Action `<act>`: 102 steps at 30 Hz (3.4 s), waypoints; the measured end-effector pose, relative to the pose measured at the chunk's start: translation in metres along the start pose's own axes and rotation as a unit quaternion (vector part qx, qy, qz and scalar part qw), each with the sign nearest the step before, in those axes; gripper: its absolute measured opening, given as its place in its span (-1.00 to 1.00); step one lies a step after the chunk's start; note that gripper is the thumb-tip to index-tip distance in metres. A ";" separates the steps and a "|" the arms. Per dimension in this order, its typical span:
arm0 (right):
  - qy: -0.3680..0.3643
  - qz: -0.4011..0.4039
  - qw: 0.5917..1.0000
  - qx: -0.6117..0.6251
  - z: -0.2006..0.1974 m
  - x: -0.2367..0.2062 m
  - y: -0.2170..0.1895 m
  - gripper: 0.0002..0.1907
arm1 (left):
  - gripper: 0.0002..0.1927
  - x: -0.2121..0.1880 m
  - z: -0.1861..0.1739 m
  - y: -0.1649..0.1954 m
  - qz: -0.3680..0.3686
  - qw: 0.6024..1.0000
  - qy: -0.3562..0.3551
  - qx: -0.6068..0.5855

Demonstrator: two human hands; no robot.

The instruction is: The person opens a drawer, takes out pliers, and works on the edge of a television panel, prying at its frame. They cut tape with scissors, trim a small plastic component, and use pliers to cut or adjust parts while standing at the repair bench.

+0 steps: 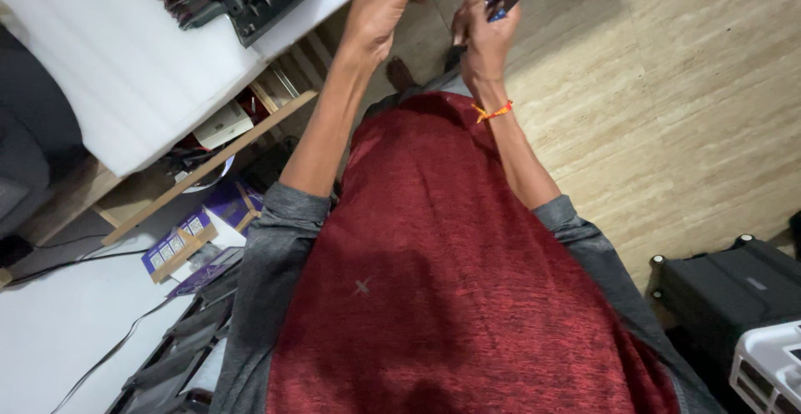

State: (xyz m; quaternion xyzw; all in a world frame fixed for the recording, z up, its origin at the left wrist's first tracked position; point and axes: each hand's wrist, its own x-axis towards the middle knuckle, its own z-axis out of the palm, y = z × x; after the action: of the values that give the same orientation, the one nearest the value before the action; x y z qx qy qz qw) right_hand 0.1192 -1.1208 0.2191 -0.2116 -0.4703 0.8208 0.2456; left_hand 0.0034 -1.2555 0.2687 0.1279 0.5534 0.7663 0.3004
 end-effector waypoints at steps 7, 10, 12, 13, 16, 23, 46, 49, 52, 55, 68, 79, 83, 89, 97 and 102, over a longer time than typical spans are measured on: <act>-0.010 -0.040 0.998 -0.041 0.007 0.010 -0.008 -0.64 | -0.87 0.001 0.007 -0.002 0.003 0.999 0.027 0.029; -0.011 -0.037 0.999 0.001 0.008 0.011 -0.007 -0.69 | -0.86 0.002 0.004 -0.003 0.001 1.000 0.019 0.008; -0.007 -0.024 0.999 0.022 0.010 0.009 -0.005 -0.72 | -0.87 0.001 0.001 -0.005 -0.011 1.000 0.025 0.011; -0.003 -0.011 0.999 0.046 0.012 0.009 -0.004 -0.72 | -0.87 0.000 0.000 -0.006 -0.016 0.999 0.028 0.013; 0.005 0.016 0.996 0.086 0.015 0.006 -0.004 -0.73 | -0.87 -0.001 -0.003 -0.008 -0.027 0.999 0.032 0.003; 0.037 -0.036 0.999 -0.012 0.017 0.007 0.007 -0.64 | -0.84 -0.003 -0.006 -0.009 -0.029 0.999 0.026 -0.003; 0.065 -0.083 0.963 -0.247 0.036 0.019 -0.044 -0.62 | -0.86 0.014 0.006 -0.032 0.018 0.999 0.030 -0.025; 0.085 -0.059 0.972 -0.211 0.037 0.019 -0.041 -0.59 | -0.87 0.013 0.004 -0.035 0.024 0.999 0.028 -0.030; 0.095 -0.062 0.969 -0.219 0.036 0.019 -0.040 -0.55 | -0.88 0.015 0.003 -0.038 0.018 0.999 0.029 -0.033; 0.091 -0.039 0.968 -0.230 0.031 0.022 -0.042 -0.50 | -0.87 0.015 0.005 -0.041 0.022 0.998 0.028 -0.059; 0.041 -0.006 0.983 -0.178 -0.008 -0.012 -0.056 -0.74 | -0.70 -0.016 0.013 -0.045 0.112 0.990 0.035 -0.078; -0.014 -0.040 0.976 -0.216 -0.004 -0.011 -0.049 -0.77 | -0.71 -0.015 0.004 -0.026 0.259 0.942 0.011 0.213; -0.010 -0.041 0.975 -0.219 -0.007 -0.014 -0.044 -0.75 | -0.73 -0.012 0.004 -0.023 0.240 0.948 0.026 0.207; -0.013 -0.044 0.972 -0.229 -0.012 -0.016 -0.042 -0.75 | -0.72 -0.013 0.003 -0.028 0.258 0.939 0.043 0.224; -0.011 -0.044 0.971 -0.237 -0.011 -0.016 -0.046 -0.74 | -0.70 -0.019 0.001 -0.041 0.296 0.916 0.066 0.262; -0.006 -0.036 0.970 -0.241 -0.013 -0.018 -0.044 -0.74 | -0.64 -0.025 0.014 -0.053 0.355 0.879 0.111 0.298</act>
State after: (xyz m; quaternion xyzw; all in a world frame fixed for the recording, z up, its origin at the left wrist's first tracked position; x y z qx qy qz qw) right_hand 0.1499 -1.1038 0.2537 -0.2427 -0.6630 0.6749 0.2146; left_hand 0.0468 -1.2488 0.2281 0.3134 0.7024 0.6299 -0.1079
